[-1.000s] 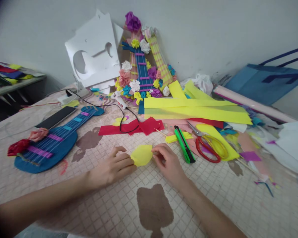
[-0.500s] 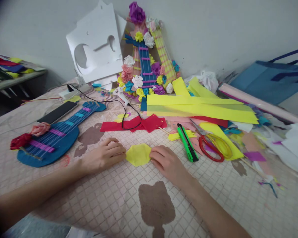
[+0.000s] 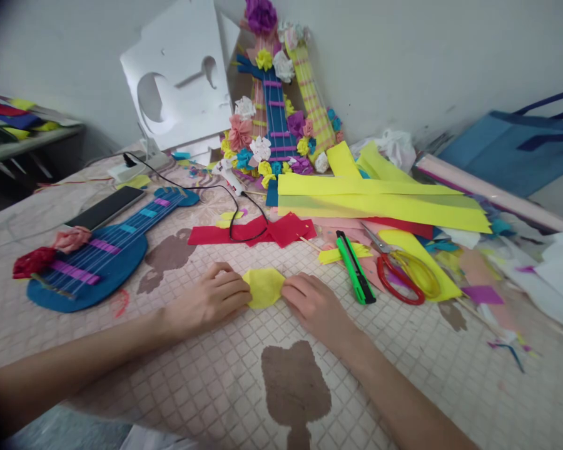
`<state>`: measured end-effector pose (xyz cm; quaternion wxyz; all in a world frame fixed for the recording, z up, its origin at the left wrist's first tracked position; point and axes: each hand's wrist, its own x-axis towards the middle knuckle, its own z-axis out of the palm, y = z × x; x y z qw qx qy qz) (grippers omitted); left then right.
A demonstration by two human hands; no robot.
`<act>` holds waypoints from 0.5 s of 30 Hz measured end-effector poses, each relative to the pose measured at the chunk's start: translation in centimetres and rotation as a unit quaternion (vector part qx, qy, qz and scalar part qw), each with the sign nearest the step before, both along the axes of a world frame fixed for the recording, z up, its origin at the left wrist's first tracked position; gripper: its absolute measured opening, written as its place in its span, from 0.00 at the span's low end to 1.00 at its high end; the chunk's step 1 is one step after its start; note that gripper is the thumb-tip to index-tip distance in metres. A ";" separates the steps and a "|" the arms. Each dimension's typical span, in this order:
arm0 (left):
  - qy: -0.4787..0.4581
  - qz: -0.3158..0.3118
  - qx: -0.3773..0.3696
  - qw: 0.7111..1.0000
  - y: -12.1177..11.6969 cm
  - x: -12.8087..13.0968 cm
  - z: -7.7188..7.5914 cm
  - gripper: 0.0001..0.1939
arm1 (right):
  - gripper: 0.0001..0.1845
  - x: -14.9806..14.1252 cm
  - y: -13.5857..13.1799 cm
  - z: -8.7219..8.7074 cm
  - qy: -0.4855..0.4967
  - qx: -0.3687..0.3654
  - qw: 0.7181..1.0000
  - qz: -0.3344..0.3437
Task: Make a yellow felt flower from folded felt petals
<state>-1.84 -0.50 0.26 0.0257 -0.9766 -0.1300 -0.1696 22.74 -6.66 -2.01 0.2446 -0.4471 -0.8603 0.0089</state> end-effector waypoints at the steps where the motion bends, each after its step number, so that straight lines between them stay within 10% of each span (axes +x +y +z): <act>1: 0.002 -0.001 0.005 1.000 0.1 0.0 0.0 0.10 | 0.09 -0.1 0.0 0.0 0.002 0.000 1.000 -0.004; 15: -0.074 0.071 -0.167 0.981 -0.2 -0.2 -1.2 0.06 | 0.06 -0.7 -0.5 0.4 0.049 -0.059 0.997 0.002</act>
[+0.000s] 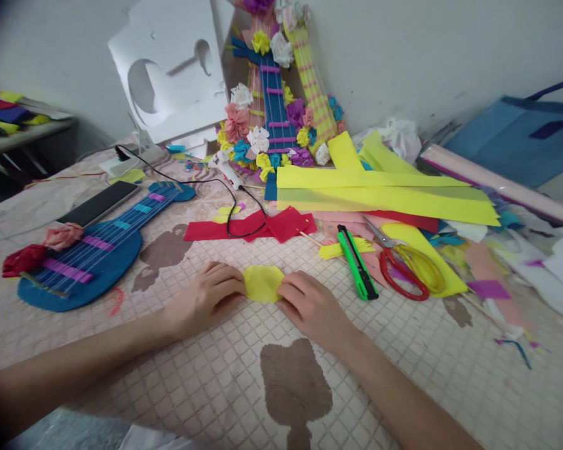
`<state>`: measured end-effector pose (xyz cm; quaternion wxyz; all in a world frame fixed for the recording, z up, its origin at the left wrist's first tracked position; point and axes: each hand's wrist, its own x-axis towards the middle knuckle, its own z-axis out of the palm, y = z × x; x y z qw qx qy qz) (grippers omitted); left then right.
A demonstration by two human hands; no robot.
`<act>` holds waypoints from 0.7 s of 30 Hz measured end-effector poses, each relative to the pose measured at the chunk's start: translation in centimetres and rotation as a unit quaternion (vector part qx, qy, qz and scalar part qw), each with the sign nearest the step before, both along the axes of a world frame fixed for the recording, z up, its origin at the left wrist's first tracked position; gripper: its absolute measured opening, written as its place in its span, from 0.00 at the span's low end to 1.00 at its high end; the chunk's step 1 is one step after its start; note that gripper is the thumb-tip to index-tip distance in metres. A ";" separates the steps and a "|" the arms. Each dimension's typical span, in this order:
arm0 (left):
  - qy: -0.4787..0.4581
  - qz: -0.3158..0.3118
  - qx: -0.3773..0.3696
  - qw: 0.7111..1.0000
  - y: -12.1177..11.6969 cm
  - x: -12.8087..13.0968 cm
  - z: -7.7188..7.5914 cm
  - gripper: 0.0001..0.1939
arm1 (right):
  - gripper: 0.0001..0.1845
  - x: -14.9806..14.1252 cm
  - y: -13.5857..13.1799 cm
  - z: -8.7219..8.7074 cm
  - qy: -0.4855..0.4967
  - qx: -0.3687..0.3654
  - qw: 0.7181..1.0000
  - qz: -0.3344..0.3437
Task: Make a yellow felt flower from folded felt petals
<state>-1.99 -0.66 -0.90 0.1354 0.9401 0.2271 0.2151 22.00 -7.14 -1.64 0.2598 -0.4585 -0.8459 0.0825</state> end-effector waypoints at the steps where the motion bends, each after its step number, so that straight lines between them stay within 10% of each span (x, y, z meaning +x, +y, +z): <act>1: -0.006 0.004 -0.009 1.000 0.0 0.0 0.0 0.06 | 0.07 -0.1 0.0 0.0 0.001 -0.005 1.000 0.001; 21: -0.061 0.085 -0.142 0.984 0.4 0.7 -0.4 0.02 | 0.04 -1.6 -0.2 0.5 0.144 -0.145 0.972 -0.115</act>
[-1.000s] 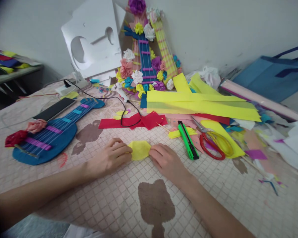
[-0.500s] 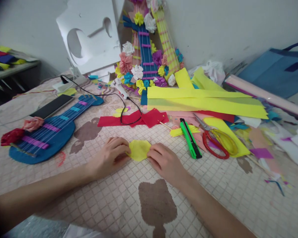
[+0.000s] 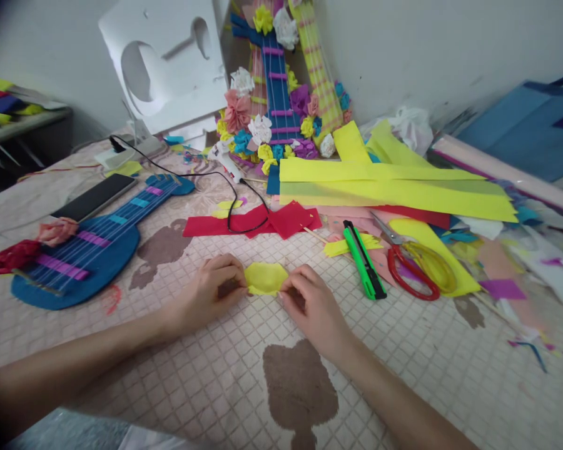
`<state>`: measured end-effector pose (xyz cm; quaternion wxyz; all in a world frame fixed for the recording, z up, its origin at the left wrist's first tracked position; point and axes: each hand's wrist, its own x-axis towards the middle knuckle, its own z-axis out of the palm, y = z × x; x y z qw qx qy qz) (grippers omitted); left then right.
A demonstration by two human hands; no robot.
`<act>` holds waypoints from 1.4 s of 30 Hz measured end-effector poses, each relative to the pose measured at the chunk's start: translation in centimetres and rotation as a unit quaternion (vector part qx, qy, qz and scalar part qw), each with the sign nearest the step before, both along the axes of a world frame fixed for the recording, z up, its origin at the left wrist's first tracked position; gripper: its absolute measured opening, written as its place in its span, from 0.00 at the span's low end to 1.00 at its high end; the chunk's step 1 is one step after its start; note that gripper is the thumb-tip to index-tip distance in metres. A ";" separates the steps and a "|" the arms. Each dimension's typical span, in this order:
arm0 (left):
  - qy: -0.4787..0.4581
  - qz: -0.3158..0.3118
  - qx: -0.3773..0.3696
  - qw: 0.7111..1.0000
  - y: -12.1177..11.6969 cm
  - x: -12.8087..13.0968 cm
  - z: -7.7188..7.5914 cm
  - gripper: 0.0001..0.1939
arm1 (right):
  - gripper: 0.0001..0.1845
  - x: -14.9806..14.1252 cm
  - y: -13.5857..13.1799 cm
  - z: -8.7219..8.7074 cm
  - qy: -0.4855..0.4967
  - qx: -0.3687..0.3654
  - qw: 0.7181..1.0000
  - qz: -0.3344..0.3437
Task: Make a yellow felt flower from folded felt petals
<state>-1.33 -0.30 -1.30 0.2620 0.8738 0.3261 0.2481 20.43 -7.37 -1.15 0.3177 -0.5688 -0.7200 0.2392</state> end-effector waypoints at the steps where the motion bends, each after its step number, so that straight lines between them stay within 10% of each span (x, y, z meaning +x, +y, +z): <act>1: 0.003 0.002 0.001 1.000 0.0 0.0 0.1 0.02 | 0.04 -0.1 0.0 0.0 0.000 0.001 1.000 -0.002; 42: 0.028 0.041 -0.006 0.999 0.3 0.6 -0.2 0.03 | 0.06 -0.9 0.3 -0.3 -0.029 -0.003 0.997 -0.067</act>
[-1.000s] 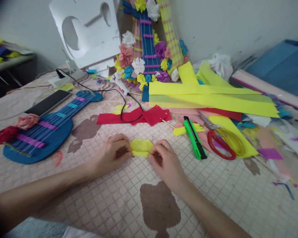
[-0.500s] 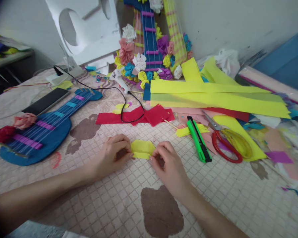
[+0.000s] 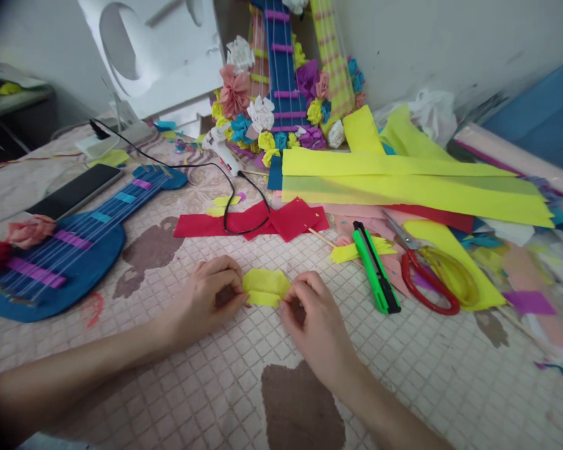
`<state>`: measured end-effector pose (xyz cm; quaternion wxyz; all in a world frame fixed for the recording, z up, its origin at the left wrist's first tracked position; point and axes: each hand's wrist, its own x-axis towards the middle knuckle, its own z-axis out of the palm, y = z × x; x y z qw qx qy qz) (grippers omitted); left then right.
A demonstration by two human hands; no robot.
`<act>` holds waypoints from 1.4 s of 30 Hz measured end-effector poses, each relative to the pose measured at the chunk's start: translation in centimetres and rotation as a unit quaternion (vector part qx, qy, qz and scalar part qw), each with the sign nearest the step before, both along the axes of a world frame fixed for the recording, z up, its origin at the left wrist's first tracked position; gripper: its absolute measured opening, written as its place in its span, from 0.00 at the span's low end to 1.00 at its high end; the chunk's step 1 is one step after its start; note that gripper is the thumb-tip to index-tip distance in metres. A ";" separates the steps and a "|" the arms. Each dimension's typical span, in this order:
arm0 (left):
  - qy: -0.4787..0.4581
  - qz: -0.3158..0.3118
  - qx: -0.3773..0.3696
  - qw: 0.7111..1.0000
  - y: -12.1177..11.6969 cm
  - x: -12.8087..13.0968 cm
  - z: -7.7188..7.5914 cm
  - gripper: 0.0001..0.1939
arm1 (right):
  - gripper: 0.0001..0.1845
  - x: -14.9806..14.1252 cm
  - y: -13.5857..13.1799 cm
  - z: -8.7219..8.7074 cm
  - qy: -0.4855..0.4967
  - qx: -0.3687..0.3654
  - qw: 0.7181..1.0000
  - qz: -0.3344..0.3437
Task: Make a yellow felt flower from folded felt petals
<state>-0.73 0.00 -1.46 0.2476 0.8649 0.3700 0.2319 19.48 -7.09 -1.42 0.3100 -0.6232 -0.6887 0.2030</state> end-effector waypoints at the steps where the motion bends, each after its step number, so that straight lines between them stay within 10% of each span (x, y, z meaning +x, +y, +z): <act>1: -0.001 -0.001 -0.002 1.000 0.0 0.0 0.0 0.03 | 0.06 0.0 0.0 0.0 0.001 0.000 1.000 0.001; 42: 0.101 0.013 -0.018 0.995 -0.2 1.1 1.8 0.10 | 0.04 -0.6 0.7 -0.1 -0.015 -0.008 1.000 -0.013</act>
